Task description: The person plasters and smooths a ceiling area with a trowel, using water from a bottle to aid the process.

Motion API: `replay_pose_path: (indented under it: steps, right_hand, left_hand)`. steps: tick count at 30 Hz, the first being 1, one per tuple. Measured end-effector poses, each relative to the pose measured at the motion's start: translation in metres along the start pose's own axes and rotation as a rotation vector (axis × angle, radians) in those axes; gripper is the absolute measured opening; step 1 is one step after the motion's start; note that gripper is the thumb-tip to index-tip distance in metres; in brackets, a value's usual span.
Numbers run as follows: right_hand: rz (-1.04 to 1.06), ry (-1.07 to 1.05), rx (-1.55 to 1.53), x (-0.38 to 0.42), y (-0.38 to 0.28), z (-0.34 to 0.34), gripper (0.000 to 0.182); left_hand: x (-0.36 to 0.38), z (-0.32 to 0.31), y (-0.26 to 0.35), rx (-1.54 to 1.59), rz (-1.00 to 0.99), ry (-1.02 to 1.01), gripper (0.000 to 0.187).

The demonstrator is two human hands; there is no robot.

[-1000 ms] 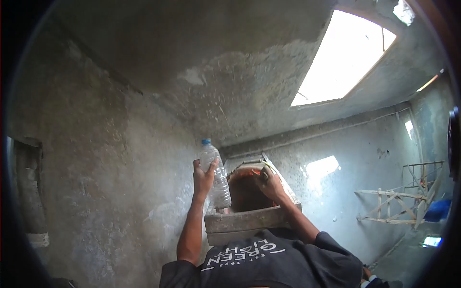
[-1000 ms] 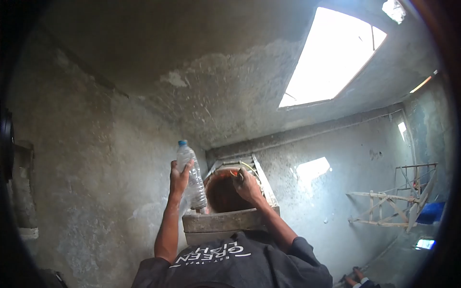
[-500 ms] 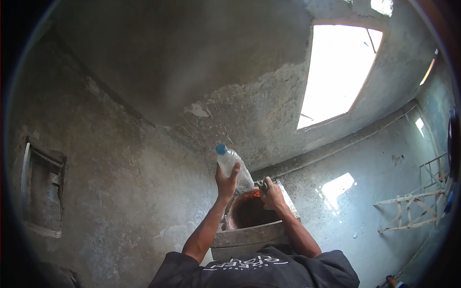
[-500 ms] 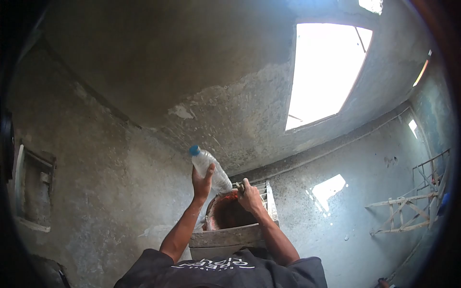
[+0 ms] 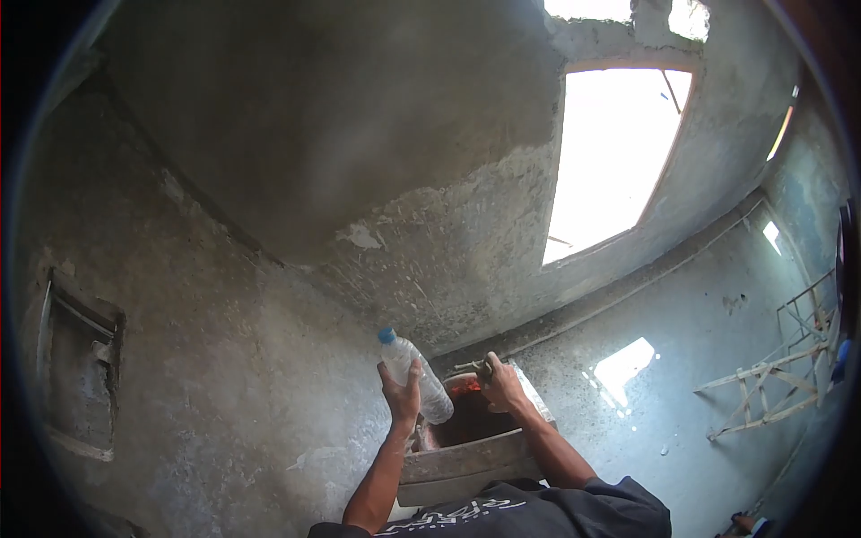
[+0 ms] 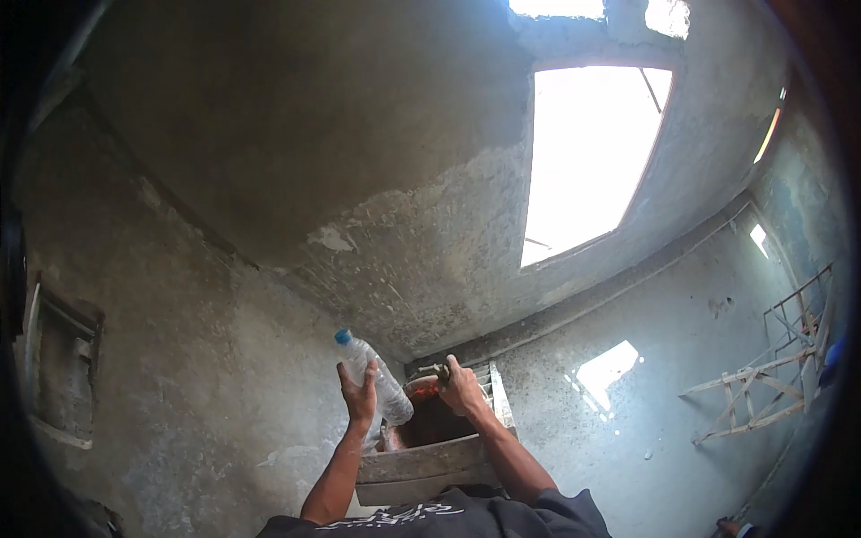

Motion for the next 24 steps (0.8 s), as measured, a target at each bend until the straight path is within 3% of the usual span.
replay_pose_path:
  steps: [2, 4, 6, 8, 10, 11, 12, 13, 14, 16, 17, 20, 24]
  right_hand:
    - [-0.031, -0.014, 0.022, 0.0, -0.003, 0.001, 0.035]
    - [0.009, 0.052, 0.043, 0.0, -0.003, 0.003, 0.028]
    - [-0.016, 0.057, 0.012, -0.006, 0.004, 0.001, 0.027]
    - [-0.025, 0.087, 0.012, -0.005, 0.01, -0.001, 0.026]
    - [-0.024, 0.111, -0.004, -0.004, 0.009, 0.001, 0.027]
    - [0.004, 0.128, 0.017, -0.005, 0.014, 0.0, 0.028]
    - [0.029, 0.148, 0.038, -0.007, 0.017, -0.002, 0.029]
    - [-0.012, 0.113, 0.071, -0.005, 0.01, 0.002, 0.028]
    - [-0.021, 0.127, 0.069, -0.003, 0.01, 0.003, 0.028]
    - [-0.003, 0.118, 0.114, -0.003, 0.011, 0.001, 0.028]
    - [-0.015, 0.137, 0.105, -0.004, 0.01, 0.003, 0.028]
    - [-0.041, 0.089, 0.152, -0.001, 0.0, 0.009, 0.029]
    - [-0.044, 0.04, 0.18, 0.001, -0.004, 0.012, 0.03]
  left_hand:
    - [-0.011, 0.002, -0.026, 0.047, 0.095, -0.135, 0.049]
    - [-0.031, -0.004, -0.046, -0.016, 0.013, -0.153, 0.05]
    - [-0.069, -0.021, -0.048, -0.094, 0.418, -0.442, 0.059]
    - [-0.11, -0.057, -0.001, -0.027, 0.62, -0.531, 0.06]
    - [-0.185, -0.105, 0.017, -0.101, 0.552, -0.722, 0.066]
    - [-0.215, -0.128, 0.052, -0.076, 0.451, -0.817, 0.062]
    - [-0.209, -0.14, 0.128, -0.092, 0.369, -0.755, 0.054]
    - [-0.262, -0.174, 0.131, 0.041, 0.267, -0.933, 0.046]
    - [-0.258, -0.181, 0.195, -0.027, 0.233, -0.943, 0.039]
    - [-0.299, -0.218, 0.268, 0.006, 0.044, -1.121, 0.024]
    - [-0.311, -0.231, 0.303, 0.029, 0.071, -1.174, 0.02]
    - [-0.354, -0.265, 0.36, 0.085, 0.018, -1.406, 0.011]
    - [-0.363, -0.272, 0.38, 0.134, -0.096, -1.352, 0.013]
Point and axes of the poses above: each hand's wrist, its own x-axis away from the middle knuckle, its own z-axis out of the back of the hand, y = z × x, the point moved 1 cm from there along -x, towards the middle knuckle, and after that the axes turned 5 degrees about z, right-handed, at the moved point
